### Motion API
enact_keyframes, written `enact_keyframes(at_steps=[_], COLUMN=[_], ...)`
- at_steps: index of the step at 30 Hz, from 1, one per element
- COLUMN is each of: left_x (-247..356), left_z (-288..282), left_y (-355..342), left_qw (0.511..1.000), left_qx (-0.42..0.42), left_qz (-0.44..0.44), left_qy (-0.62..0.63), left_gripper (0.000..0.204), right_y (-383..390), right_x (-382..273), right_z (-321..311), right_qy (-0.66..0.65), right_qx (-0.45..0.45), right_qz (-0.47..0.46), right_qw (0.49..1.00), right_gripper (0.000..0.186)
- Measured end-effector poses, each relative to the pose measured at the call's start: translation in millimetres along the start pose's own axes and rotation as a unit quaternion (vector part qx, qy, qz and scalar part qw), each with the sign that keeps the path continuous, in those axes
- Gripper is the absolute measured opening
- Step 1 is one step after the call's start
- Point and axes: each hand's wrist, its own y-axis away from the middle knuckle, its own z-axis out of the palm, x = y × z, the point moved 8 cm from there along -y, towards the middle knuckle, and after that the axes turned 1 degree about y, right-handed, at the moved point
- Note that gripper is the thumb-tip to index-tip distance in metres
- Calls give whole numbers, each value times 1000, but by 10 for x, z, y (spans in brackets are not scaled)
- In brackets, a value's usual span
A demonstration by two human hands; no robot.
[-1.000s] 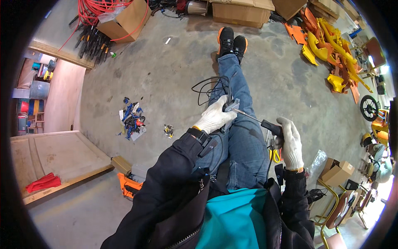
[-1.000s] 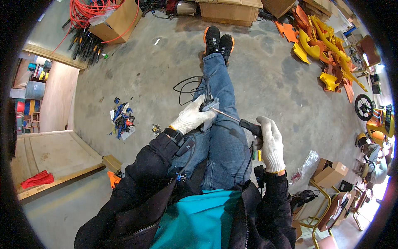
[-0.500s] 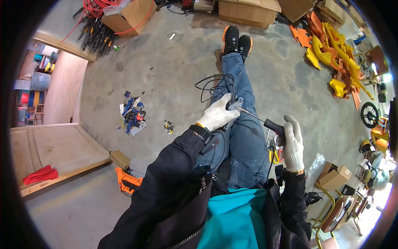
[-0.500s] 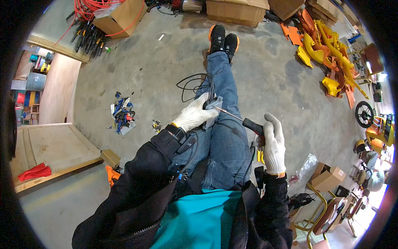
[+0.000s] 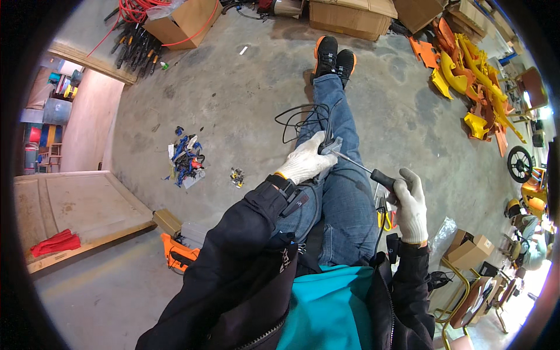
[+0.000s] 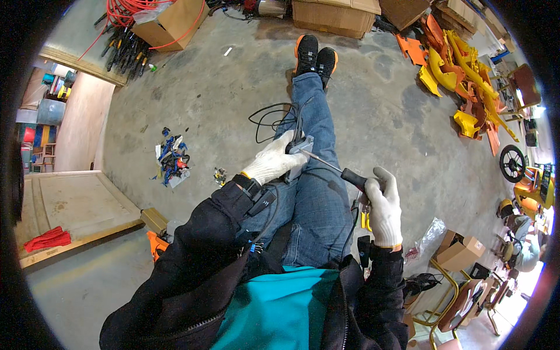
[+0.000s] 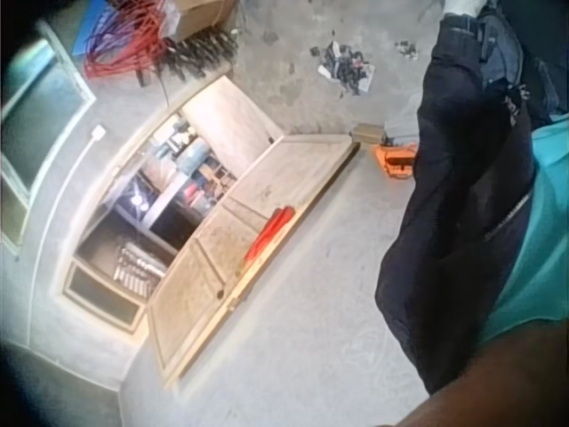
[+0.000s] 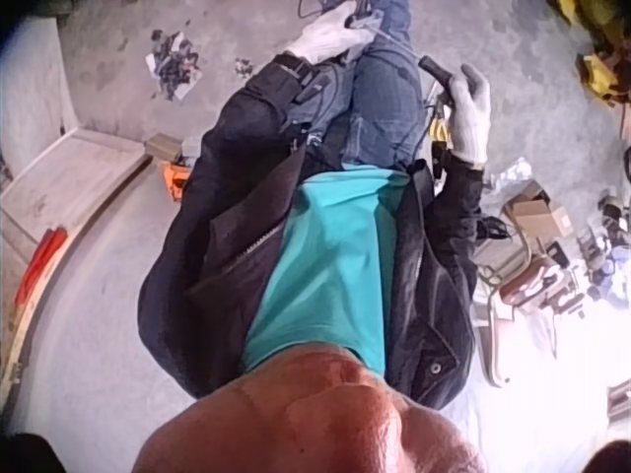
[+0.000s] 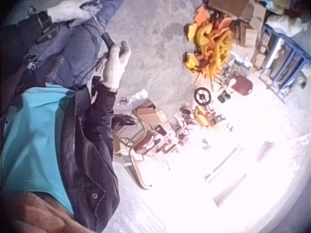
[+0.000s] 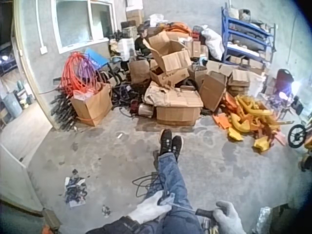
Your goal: Unscrewing and inspecting an electronic control box using a screwdriver.
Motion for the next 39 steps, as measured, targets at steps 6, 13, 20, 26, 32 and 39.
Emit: enact_keyframes(at_steps=[6,13,20,26,32,39], left_x=[12,-53,-93,-78,-59,-89], left_z=[5,0,35,-12,34,13], left_y=[21,-14,-50,-9,-38,-19], left_qw=[1000,999,1000,999,1000,1000], left_qx=[-6,32,25,40,18,28], left_qz=[-12,7,7,8,4,-2], left_qy=[-1,-14,-8,-9,-5,-13], left_gripper=[92,81,77,74,76,77], right_y=[57,-4,38,11,-39,-75], right_x=[49,55,-45,24,141,138], right_z=[95,61,78,76,6,13], right_qy=[-121,-15,-4,47,-103,-55], right_qx=[-64,-92,-55,-64,-52,-52], right_qz=[73,51,21,35,-22,54], right_qw=[988,994,998,996,993,996], right_gripper=[53,49,45,44,53,47])
